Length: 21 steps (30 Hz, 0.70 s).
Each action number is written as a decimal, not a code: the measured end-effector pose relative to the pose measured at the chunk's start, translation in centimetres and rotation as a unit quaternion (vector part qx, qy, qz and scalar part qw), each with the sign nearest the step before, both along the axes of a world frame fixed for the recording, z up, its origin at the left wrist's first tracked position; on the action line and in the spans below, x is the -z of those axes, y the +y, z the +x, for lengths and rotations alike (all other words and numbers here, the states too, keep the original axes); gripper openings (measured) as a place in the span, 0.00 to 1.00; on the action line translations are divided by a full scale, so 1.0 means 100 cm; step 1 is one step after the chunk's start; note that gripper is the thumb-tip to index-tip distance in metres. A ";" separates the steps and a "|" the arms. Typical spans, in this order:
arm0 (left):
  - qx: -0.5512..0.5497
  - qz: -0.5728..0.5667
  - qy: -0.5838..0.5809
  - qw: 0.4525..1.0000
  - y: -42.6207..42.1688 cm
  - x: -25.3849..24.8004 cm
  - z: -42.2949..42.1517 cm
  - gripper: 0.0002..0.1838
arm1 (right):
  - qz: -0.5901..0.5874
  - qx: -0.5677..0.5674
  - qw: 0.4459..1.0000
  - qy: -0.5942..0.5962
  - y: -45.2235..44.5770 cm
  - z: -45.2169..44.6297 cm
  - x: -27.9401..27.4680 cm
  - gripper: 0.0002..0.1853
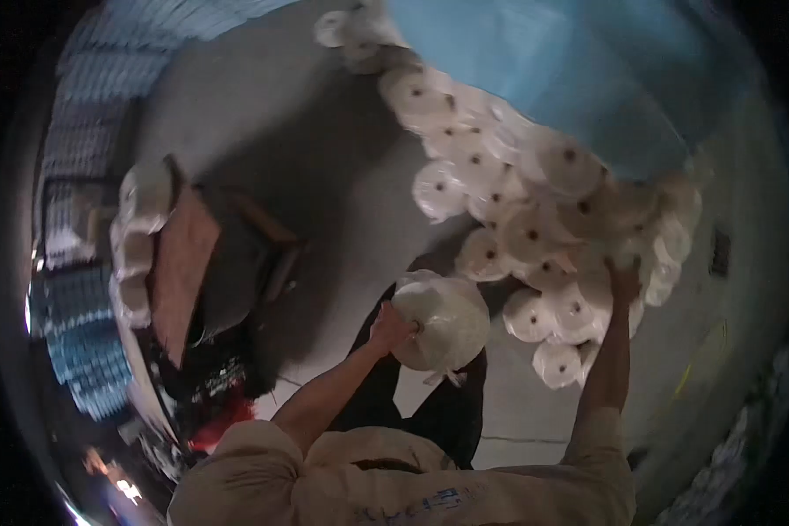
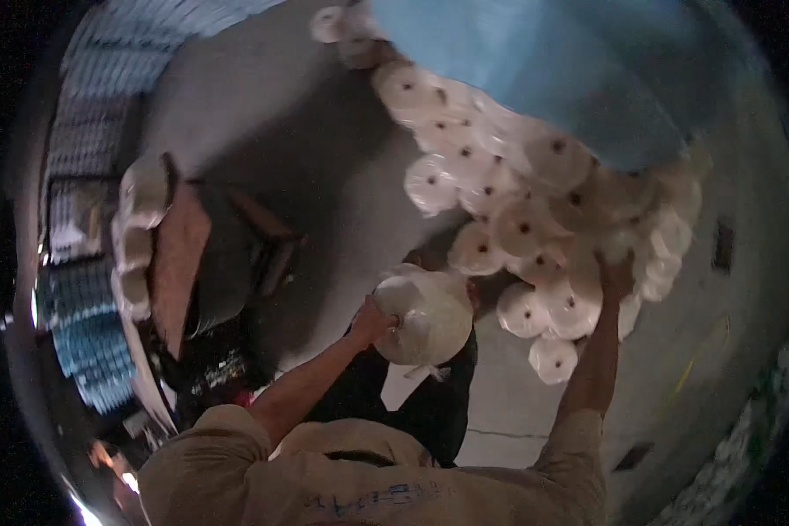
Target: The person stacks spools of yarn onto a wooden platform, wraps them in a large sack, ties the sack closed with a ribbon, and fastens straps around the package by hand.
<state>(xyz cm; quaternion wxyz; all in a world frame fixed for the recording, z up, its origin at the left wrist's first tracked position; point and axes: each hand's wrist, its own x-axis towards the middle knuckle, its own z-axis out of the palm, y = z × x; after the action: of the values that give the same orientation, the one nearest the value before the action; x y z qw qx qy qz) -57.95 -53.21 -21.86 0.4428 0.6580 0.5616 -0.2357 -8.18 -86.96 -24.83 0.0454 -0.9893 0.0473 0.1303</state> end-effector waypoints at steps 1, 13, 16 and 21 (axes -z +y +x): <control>-0.053 0.010 -0.010 0.999 0.014 -0.019 -0.060 0.50 | 0.124 0.033 0.991 0.045 0.000 -0.025 -0.010 0.55; -0.598 0.314 -0.190 0.713 0.259 -0.243 -0.621 0.31 | 0.603 0.100 0.541 0.578 0.261 -0.476 -0.217 0.38; -0.598 0.366 0.003 0.714 0.368 -0.232 -0.763 0.53 | 0.534 0.014 0.557 0.636 0.418 -0.593 -0.252 0.32; -0.480 0.347 0.147 0.792 0.454 -0.222 -0.849 0.55 | 0.435 -0.644 0.451 0.438 0.713 -0.823 -0.306 0.47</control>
<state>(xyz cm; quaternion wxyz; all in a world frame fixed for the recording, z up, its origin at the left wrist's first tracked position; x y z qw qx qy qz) -142.86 -7.84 0.31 0.1526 0.3704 0.9078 0.1244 -90.50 -15.66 5.76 0.3466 -0.3999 -0.6528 0.5420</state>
